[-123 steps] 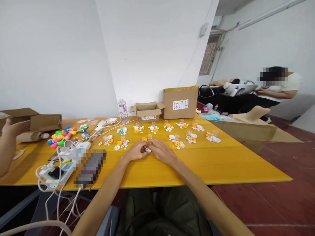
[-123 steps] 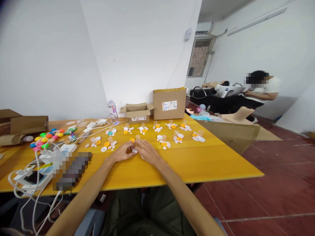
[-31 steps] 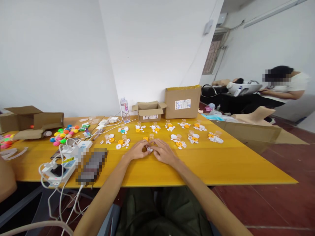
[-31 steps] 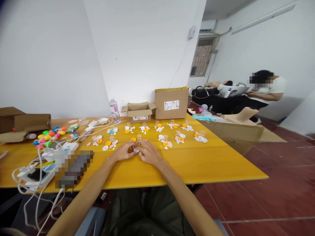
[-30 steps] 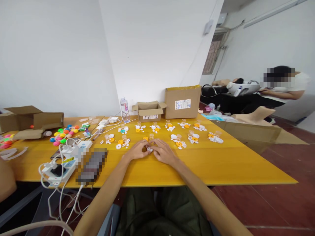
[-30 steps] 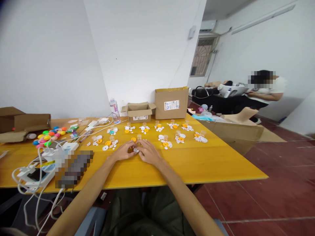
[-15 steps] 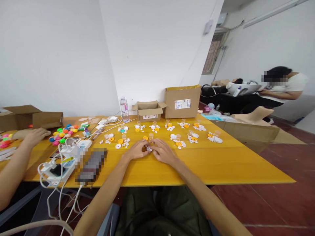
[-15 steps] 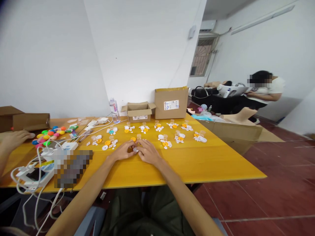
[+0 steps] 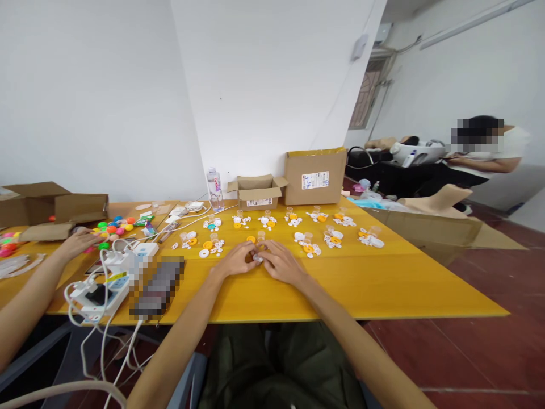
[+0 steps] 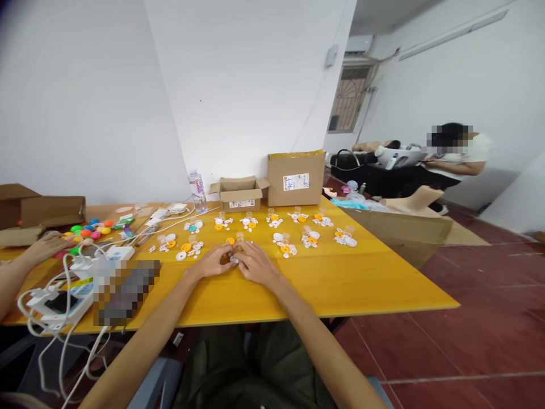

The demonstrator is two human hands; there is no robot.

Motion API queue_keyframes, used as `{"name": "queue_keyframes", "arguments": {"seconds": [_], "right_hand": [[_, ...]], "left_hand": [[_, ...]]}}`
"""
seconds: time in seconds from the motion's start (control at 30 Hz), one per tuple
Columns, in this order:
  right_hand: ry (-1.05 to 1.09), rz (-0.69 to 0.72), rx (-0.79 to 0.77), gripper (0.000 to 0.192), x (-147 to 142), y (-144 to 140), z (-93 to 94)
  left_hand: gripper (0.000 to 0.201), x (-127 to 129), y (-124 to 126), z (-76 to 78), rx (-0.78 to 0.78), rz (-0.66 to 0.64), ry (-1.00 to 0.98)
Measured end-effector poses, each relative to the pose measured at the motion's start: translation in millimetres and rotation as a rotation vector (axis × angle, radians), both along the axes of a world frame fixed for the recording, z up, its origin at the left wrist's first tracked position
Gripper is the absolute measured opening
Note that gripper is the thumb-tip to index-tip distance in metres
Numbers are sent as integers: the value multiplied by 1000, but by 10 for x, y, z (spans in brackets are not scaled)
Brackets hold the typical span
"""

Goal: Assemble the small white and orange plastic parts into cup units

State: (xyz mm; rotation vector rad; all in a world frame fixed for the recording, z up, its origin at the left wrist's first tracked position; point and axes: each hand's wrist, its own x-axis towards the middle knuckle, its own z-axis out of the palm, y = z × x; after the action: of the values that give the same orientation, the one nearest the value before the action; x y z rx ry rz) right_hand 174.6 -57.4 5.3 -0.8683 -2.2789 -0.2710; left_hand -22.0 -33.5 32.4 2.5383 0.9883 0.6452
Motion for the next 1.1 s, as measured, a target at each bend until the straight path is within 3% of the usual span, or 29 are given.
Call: {"name": "queue_keyframes", "arguments": {"seconds": [1.1], "right_hand": [[9, -21, -153, 22, -47, 67, 25]], "left_hand": [[9, -23, 31, -30, 19, -23, -6]]}}
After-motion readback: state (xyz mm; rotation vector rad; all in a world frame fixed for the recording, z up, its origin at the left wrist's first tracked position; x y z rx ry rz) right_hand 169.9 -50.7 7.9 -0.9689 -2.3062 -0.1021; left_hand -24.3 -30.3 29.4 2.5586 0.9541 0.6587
